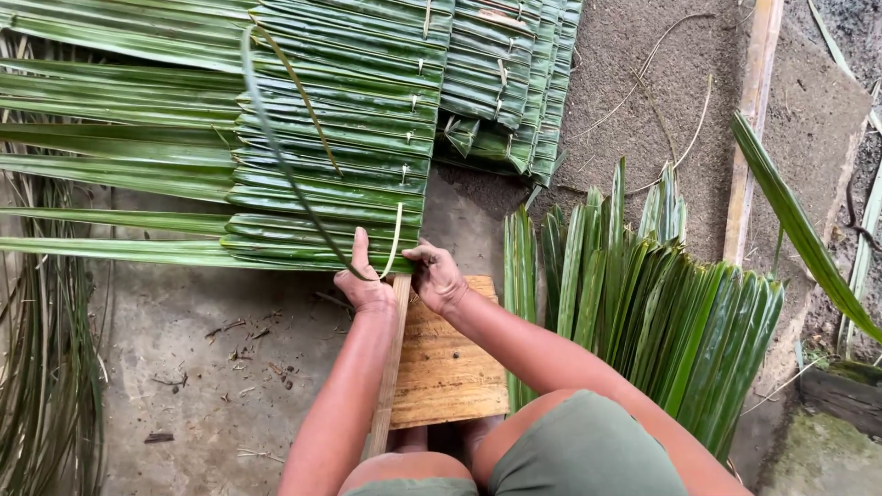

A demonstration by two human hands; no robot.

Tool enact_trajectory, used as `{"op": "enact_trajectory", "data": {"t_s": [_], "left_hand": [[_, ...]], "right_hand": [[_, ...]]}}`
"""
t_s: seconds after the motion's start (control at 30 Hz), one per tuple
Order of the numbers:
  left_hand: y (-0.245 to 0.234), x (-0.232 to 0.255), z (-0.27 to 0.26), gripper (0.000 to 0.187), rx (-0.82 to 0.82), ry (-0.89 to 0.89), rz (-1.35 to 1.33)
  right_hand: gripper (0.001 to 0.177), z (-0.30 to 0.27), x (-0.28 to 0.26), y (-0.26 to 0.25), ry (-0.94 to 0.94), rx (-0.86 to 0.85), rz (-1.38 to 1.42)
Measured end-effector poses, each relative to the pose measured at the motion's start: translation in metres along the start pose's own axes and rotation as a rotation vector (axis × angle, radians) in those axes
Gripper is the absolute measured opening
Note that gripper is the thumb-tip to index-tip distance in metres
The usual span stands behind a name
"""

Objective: Weaving palm leaves onto a wooden lath to create a thatched roof panel.

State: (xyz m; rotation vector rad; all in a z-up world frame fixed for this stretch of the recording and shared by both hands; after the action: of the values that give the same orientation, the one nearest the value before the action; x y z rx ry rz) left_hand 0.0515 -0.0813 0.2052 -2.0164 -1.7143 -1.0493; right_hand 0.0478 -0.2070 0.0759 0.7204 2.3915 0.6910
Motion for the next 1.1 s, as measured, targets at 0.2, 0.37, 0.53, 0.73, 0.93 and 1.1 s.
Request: {"op": "enact_trajectory", "data": {"t_s": [0.2,0.37,0.53,0.73,0.93,1.1], "left_hand": [[0.001,0.004,-0.007,0.043,0.007,0.005,0.012],[-0.014,-0.020,0.009,0.050,0.029,0.002,0.029],[-0.027,-0.043,0.034,0.055,0.049,0.007,0.086],[0.001,-0.003,-0.008,0.062,0.063,-0.003,0.164],[0.011,0.016,-0.033,0.062,0.054,-0.023,0.168],[0.018,0.019,-0.033,0.063,-0.008,0.001,0.147]], "right_hand": [[0.051,0.005,-0.005,-0.007,-0.008,-0.001,-0.048],[0.039,-0.045,-0.035,0.035,-0.089,0.028,-0.276],[0.026,-0.048,-0.021,0.014,-0.139,0.058,-0.553],[0.016,-0.039,-0.024,0.024,-0.366,0.149,-0.526],[0.015,-0.017,-0.025,0.007,-0.426,0.157,-0.558],[0.021,-0.006,-0.031,0.003,-0.452,0.136,-0.622]]}}
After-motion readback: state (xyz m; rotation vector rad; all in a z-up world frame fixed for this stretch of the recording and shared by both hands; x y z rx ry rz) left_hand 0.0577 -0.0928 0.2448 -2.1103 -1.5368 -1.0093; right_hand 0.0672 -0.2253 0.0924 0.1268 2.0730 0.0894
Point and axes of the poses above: each hand's wrist, its own z-axis towards the middle knuckle, its own y-axis out of the palm, x = y × z, the point moved 4 cm from there along z, towards the middle knuckle, and after that the axes turned 6 degrees about -x, right-handed, at the moved point
